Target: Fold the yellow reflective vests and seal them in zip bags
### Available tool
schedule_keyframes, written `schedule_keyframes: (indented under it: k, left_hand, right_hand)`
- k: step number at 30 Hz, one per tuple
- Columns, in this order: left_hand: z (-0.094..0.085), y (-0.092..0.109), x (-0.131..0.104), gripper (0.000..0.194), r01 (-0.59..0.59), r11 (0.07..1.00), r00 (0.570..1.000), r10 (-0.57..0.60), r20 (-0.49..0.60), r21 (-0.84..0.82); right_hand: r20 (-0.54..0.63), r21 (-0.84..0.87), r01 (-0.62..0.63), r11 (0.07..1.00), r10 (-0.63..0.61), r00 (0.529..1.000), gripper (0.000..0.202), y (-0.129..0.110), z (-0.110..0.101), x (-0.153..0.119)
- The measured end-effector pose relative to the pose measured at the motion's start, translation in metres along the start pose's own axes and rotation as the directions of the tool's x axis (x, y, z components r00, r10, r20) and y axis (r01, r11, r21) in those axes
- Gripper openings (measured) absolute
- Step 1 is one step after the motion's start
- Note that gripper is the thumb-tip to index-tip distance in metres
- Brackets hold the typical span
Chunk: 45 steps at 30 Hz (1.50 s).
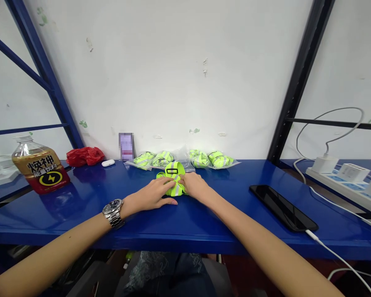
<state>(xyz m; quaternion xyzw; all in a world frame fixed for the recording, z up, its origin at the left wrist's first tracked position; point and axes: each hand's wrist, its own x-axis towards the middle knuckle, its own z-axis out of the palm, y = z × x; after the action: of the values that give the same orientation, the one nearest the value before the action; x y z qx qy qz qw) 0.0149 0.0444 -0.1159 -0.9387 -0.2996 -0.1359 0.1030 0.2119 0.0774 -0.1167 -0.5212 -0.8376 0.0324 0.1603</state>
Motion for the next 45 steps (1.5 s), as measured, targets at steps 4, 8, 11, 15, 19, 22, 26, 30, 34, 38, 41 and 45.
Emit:
schedule_keyframes:
  k: [4, 8, 11, 15, 19, 22, 26, 30, 34, 38, 41, 45]
  left_hand:
    - [-0.002, -0.006, 0.004, 0.027, 0.033, 0.999, 0.999, -0.033, 0.034, -0.001]
    - [-0.001, -0.010, 0.003, 0.023, 0.037, 0.999, 0.999, -0.036, 0.036, -0.015]
    - [0.001, -0.011, 0.002, 0.024, 0.039, 0.999, 0.999, -0.039, 0.012, -0.023]
    - [0.004, -0.009, 0.004, 0.024, 0.041, 0.999, 0.999, -0.042, 0.006, 0.025]
    - [0.009, -0.006, 0.007, 0.025, 0.028, 0.993, 1.000, -0.026, -0.016, 0.116]
    - [0.010, -0.004, 0.006, 0.024, 0.013, 0.989, 1.000, -0.010, -0.026, 0.148]
    - [0.008, 0.000, 0.003, 0.033, -0.008, 0.988, 0.999, 0.013, -0.031, 0.155]
    - [0.006, 0.006, 0.002, 0.050, 0.048, 0.988, 0.998, -0.052, 0.022, 0.145]
    - [0.003, 0.011, 0.004, 0.059, 0.162, 0.983, 0.985, -0.166, 0.045, 0.082]
    - [-0.002, 0.015, 0.003, 0.061, 0.234, 0.972, 0.971, -0.235, 0.036, 0.020]
    - [-0.006, 0.015, 0.004, 0.052, 0.293, 0.955, 0.955, -0.290, 0.058, -0.045]
    - [-0.011, 0.009, 0.012, 0.037, 0.353, 0.929, 0.936, -0.349, 0.056, -0.113]
  right_hand:
    - [-0.211, -0.062, 0.213, 0.975, -0.221, 0.952, 0.033, 0.003, 0.006, -0.021]
    - [-0.126, 0.067, 0.443, 0.894, -0.432, 0.893, 0.040, 0.017, 0.001, -0.033]
    - [-0.098, 0.033, 0.466, 0.884, -0.461, 0.882, 0.057, 0.026, 0.000, -0.032]
    - [-0.119, -0.101, 0.485, 0.869, -0.494, 0.861, 0.041, 0.027, 0.008, -0.018]
    - [-0.095, -0.188, 0.469, 0.863, -0.491, 0.866, 0.024, 0.023, 0.012, -0.008]
    - [-0.094, -0.184, 0.415, 0.891, -0.437, 0.895, 0.021, 0.020, 0.013, -0.009]
    - [-0.129, -0.150, 0.298, 0.943, -0.318, 0.939, 0.018, 0.014, 0.013, -0.017]
    - [-0.178, -0.068, 0.204, 0.977, -0.213, 0.961, 0.017, 0.003, 0.010, -0.024]
    - [-0.203, 0.002, 0.117, 0.993, -0.114, 0.973, 0.014, -0.007, 0.006, -0.029]
    - [-0.236, 0.046, 0.051, 0.998, -0.039, 0.971, 0.014, -0.015, 0.003, -0.032]
    - [-0.245, 0.072, 0.012, 0.997, 0.006, 0.970, 0.015, -0.019, -0.002, -0.031]
    - [-0.224, 0.052, -0.016, 0.999, 0.027, 0.974, 0.019, -0.021, -0.009, -0.021]
